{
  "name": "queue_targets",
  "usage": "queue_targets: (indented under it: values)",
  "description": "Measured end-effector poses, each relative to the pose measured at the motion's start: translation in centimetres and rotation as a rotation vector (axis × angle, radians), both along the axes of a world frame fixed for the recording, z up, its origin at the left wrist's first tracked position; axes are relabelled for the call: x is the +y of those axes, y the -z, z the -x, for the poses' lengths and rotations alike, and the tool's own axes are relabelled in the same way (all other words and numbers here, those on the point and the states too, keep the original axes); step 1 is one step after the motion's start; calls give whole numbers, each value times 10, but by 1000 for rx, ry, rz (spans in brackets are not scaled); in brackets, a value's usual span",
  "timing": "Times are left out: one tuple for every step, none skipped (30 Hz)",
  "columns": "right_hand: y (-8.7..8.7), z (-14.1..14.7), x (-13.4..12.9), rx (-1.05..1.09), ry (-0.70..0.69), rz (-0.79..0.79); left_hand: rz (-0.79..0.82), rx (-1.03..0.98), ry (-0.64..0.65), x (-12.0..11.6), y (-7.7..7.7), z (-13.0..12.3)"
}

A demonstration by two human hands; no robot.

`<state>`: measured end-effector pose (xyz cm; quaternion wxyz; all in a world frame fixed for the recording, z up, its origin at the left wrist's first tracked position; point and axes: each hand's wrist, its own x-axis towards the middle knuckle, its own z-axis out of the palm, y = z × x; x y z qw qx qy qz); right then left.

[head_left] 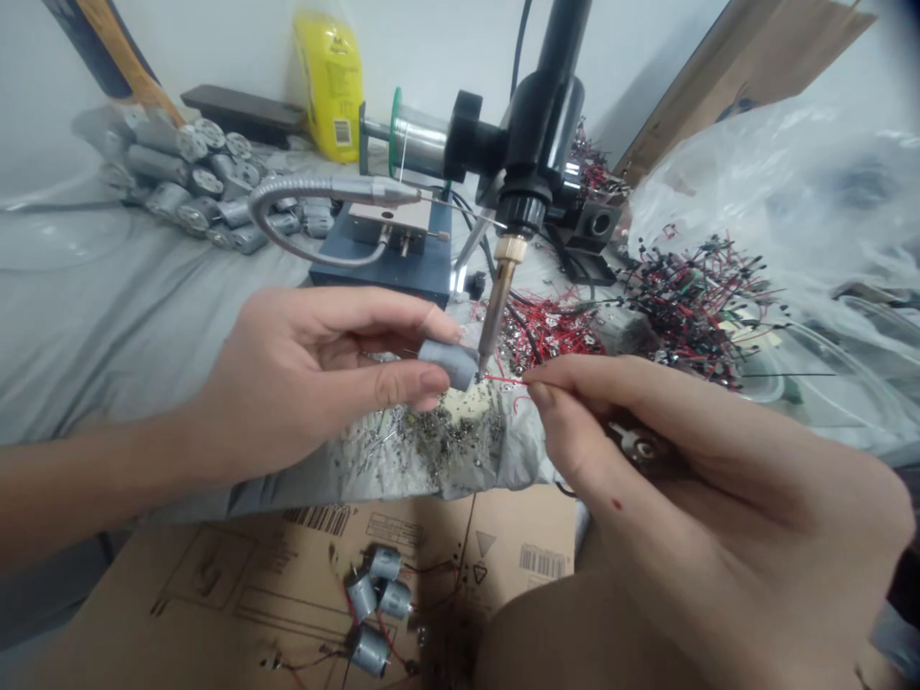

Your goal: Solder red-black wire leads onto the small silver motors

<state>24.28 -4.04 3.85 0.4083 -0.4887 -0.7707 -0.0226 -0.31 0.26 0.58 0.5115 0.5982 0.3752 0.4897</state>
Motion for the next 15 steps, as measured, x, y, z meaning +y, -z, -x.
queue_targets:
  values:
    - [0,0,0,0,-2,-2,-2,-1,2,0,0,0]
    - [0,0,0,1,-2,-2,-3,-1,2,0,0,0]
    - [0,-1,0,2,-5,-3,-5,-1,1,0,0,0]
    - [0,-1,0,4,-6,-3,-8,1,-1,0,0,1]
    - [0,-1,0,7,-11,-2,-11,3,-4,0,0,1]
    - [1,0,0,9,-14,1,-16,6,-6,0,0,1]
    - [1,0,0,12,-18,3,-20,11,-9,0,0,1]
    - [1,1,0,16,-23,9,-25,16,-11,0,0,1]
    - [0,2,0,23,-31,12,-31,20,-12,0,0,1]
    - [0,4,0,29,-31,24,-34,25,-14,-1,0,1]
    - [-1,6,-1,44,-7,34,-33,30,-17,-1,-1,1]
    - [-1,7,-1,60,29,48,-30,33,-17,-1,-1,1]
    - [-2,9,-2,70,55,66,-26,36,-16,-1,-2,1]
    - [-2,9,-2,79,75,79,-22,38,-15,-1,-2,1]
    - [-3,10,-2,74,66,98,-16,40,-15,-1,-2,1]
